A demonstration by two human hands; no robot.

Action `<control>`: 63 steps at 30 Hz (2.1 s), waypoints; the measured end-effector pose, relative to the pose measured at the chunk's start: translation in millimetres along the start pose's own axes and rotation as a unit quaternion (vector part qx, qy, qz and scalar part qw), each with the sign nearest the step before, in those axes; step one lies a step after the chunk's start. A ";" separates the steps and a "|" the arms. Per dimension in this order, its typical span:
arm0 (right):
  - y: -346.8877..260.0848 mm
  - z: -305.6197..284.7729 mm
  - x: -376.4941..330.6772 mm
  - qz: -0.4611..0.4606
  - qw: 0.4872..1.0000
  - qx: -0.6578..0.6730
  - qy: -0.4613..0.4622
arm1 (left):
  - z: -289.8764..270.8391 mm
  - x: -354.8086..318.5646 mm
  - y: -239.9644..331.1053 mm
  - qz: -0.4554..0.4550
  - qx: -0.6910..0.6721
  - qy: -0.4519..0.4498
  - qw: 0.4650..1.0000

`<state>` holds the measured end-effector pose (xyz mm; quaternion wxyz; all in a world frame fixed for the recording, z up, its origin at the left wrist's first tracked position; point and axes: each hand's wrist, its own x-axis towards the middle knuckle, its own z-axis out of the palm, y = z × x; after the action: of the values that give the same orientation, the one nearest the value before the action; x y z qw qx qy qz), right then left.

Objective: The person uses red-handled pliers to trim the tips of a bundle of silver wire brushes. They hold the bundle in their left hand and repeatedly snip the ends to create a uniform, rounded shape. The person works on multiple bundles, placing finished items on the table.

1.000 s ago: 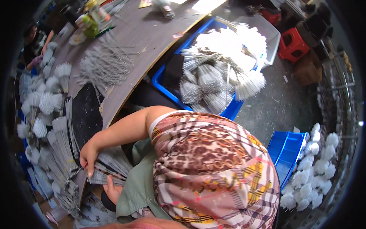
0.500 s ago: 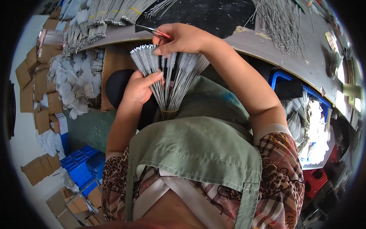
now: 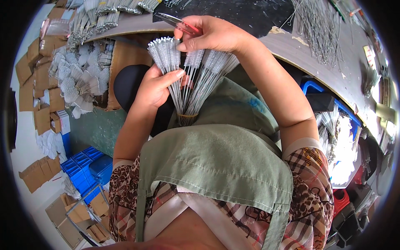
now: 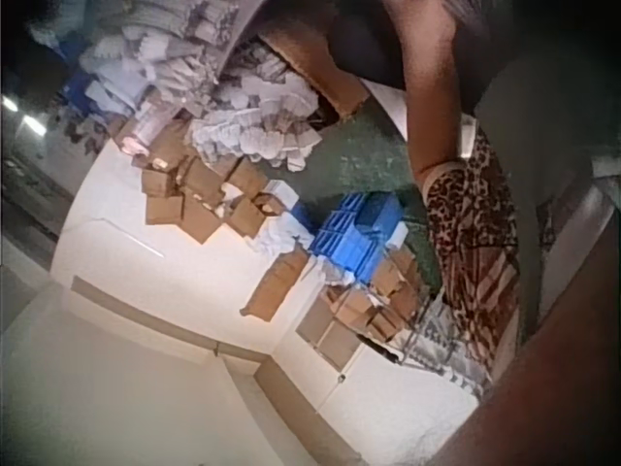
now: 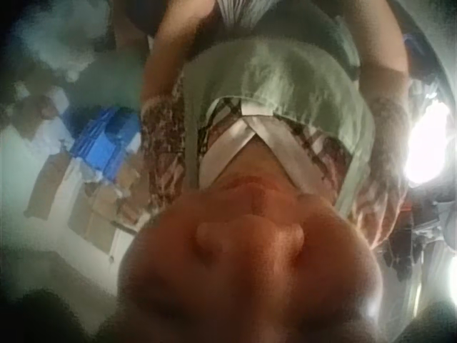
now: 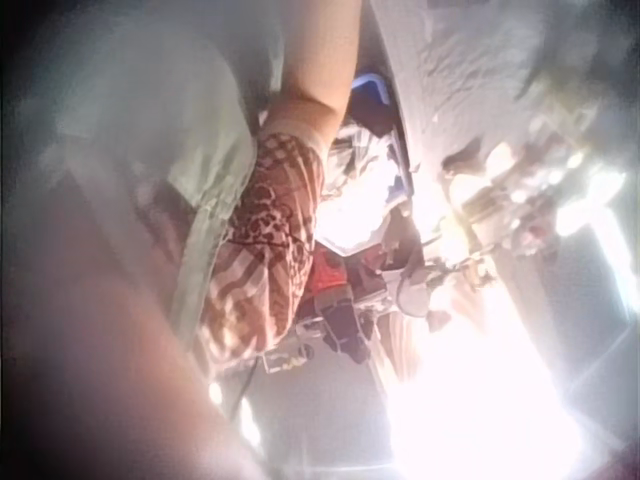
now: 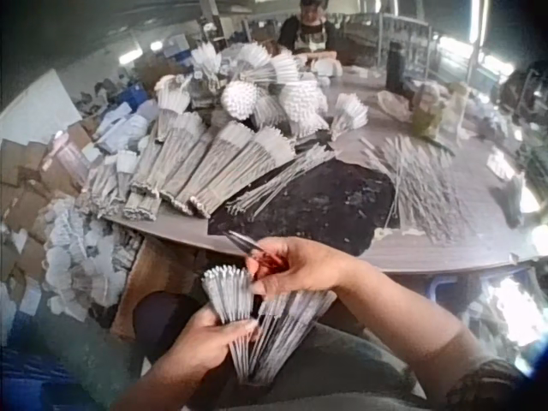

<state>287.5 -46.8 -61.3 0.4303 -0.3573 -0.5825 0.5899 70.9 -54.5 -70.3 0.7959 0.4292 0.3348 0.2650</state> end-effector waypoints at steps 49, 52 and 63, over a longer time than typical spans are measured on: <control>-5.7 2.9 21.3 0.044 0.997 -0.039 0.053 | 6.1 2.9 2.2 -0.044 0.021 -0.044 0.998; -10.0 5.2 21.6 0.025 0.995 -0.095 0.011 | 3.4 4.1 2.9 -0.035 0.033 -0.043 0.998; -2.8 0.8 8.5 -0.006 0.999 0.032 -0.041 | -8.2 3.1 1.8 -0.045 -0.032 -0.047 0.997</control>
<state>283.9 -39.3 -57.8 0.4210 -0.3155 -0.5824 0.6196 66.4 -47.3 -73.0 0.8354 0.3997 0.3072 0.2193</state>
